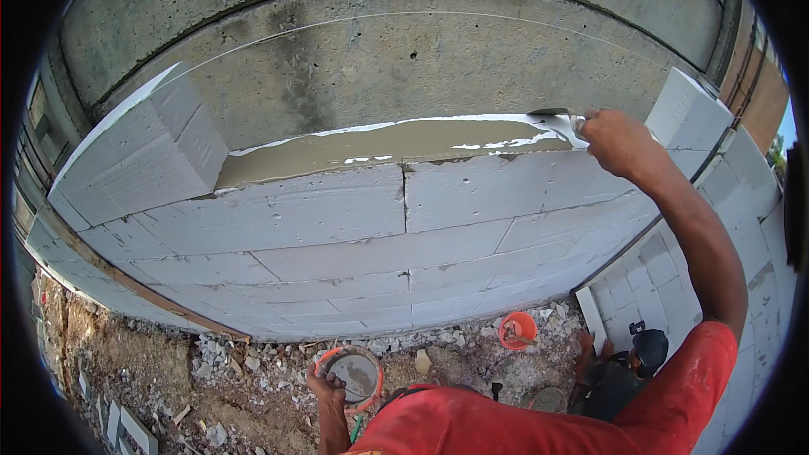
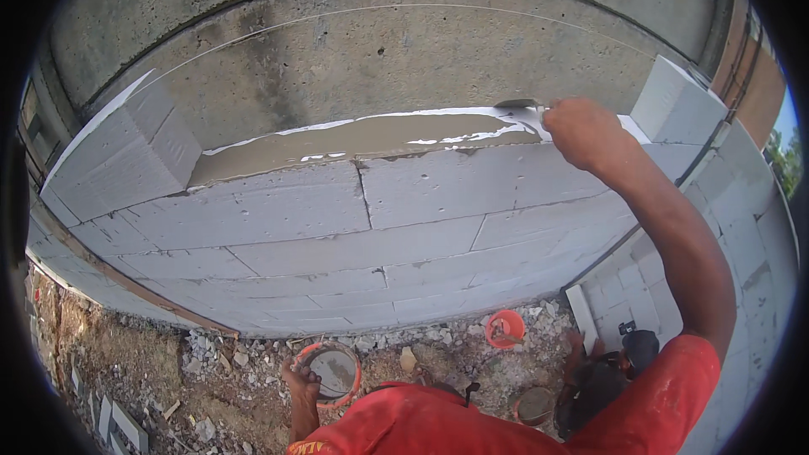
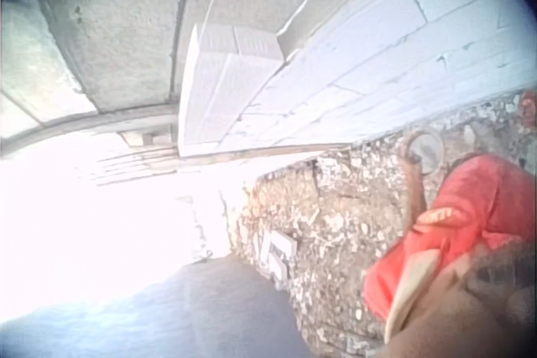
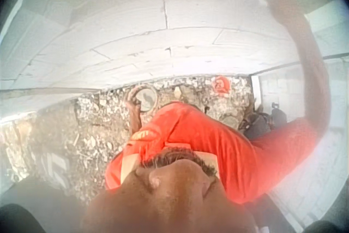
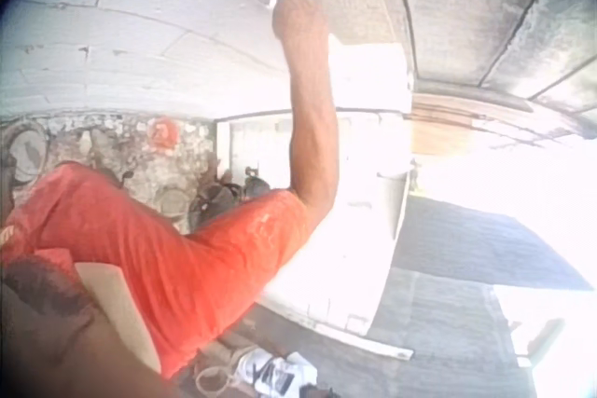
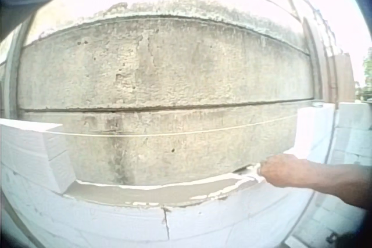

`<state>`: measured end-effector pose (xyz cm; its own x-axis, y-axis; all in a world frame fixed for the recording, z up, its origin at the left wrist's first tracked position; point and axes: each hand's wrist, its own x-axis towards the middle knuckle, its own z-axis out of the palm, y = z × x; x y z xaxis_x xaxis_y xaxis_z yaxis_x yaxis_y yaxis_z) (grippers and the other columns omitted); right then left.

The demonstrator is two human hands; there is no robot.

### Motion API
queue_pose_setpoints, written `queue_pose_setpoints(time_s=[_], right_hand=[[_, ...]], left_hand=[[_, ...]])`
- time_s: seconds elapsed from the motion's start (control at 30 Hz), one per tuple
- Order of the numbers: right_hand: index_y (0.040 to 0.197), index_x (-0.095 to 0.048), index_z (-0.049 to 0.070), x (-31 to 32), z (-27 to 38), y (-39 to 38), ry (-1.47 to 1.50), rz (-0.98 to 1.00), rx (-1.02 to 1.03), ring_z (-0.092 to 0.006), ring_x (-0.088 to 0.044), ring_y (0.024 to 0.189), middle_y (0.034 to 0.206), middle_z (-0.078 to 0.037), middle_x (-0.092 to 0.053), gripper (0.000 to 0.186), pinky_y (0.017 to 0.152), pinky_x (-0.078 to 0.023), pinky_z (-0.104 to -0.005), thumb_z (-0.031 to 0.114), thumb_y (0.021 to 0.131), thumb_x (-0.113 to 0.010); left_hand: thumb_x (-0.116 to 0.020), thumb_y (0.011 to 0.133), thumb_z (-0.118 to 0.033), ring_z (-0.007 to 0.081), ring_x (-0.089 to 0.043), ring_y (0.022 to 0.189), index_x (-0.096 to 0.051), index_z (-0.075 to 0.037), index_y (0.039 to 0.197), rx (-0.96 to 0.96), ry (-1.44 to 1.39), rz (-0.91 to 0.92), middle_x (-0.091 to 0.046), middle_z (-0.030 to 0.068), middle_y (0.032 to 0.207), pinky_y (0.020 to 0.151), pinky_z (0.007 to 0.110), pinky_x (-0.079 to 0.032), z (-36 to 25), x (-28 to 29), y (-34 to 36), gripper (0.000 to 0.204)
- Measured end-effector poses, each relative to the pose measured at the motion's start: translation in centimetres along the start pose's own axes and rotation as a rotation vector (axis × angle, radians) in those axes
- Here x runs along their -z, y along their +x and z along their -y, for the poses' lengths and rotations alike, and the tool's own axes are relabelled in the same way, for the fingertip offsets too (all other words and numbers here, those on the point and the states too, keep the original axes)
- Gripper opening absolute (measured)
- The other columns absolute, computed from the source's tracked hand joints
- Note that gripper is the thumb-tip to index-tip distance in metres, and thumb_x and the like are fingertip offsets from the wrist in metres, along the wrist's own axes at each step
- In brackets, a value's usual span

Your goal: The person applies mortar to the top of a concrete block wall using a trowel, then picks up a new block, places it onto the mortar, and uses the back of a small axe to tap it into alignment. Later, the person uses a tape measure to check the dimensions of a block on the ground and prepares to cut it with a saw.

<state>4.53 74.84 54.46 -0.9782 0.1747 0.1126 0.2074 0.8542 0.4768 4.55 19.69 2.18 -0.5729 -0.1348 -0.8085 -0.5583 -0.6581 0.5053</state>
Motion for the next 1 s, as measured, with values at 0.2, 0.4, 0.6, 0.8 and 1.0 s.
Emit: queue_pose_setpoints(time_s=[0.2,0.4,0.6,0.8,1.0], right_hand=[[0.11,-0.065,-0.003,-4.1,-4.4,-5.3,0.063,-0.073,-0.257,-0.0374,-0.065,0.09,0.103,-0.02,-0.065,0.023,0.083,-0.052,-0.0459,0.013,0.093,-0.064],[0.119,-0.066,0.001,-12.3,7.6,-16.2,0.764,-0.797,-0.71,-0.0283,-0.067,0.08,0.096,-0.018,-0.07,0.036,0.075,-0.052,-0.0355,0.025,0.093,-0.068],[0.136,-0.055,0.0,-23.2,34.7,-29.2,1.893,0.191,-1.209,-0.0087,-0.059,0.068,0.086,-0.003,-0.066,0.047,0.059,-0.047,-0.0252,0.023,0.096,-0.063],[0.107,-0.059,-0.002,-33.1,54.5,-32.6,2.231,0.547,-1.631,-0.009,-0.059,0.059,0.078,-0.006,-0.062,0.024,0.044,-0.043,-0.0256,0.017,0.093,-0.061],[0.118,-0.062,-0.002,-49.8,65.2,-39.3,1.412,0.374,-1.335,-0.0286,-0.069,0.09,0.102,-0.019,-0.069,0.037,0.079,-0.054,-0.0397,0.024,0.092,-0.062]], left_hand=[[-0.051,0.083,-0.06,0.0147,-0.029,0.056,-0.061,-0.018,0.103,0.075,0.197,0.103,-0.034,-0.0022,0.07,0.057,0.031,-0.026,0.2,-5.8,0.1,0.048],[-0.055,0.083,-0.057,0.0164,-0.03,0.071,-0.051,-0.008,0.128,0.198,0.451,0.242,-0.04,-0.0004,0.084,0.071,0.035,-0.03,2.5,-8.6,1.2,0.067],[-0.055,0.087,-0.052,0.0154,-0.037,0.072,-0.045,-0.005,0.134,0.279,0.754,0.399,-0.04,-0.0002,0.083,0.068,0.035,-0.037,6.9,-7.9,3.0,0.068],[-0.051,0.094,-0.042,0.014,-0.038,0.06,-0.042,-0.002,0.135,0.379,1.005,0.553,-0.043,0.0036,0.098,0.061,0.034,-0.039,15.7,-7.6,6.8,0.057],[-0.052,0.096,-0.036,0.0141,-0.044,0.062,-0.05,-0.004,0.123,0.474,1.161,0.582,-0.048,0.0029,0.098,0.061,0.035,-0.041,27.8,-3.5,14.3,0.042]])
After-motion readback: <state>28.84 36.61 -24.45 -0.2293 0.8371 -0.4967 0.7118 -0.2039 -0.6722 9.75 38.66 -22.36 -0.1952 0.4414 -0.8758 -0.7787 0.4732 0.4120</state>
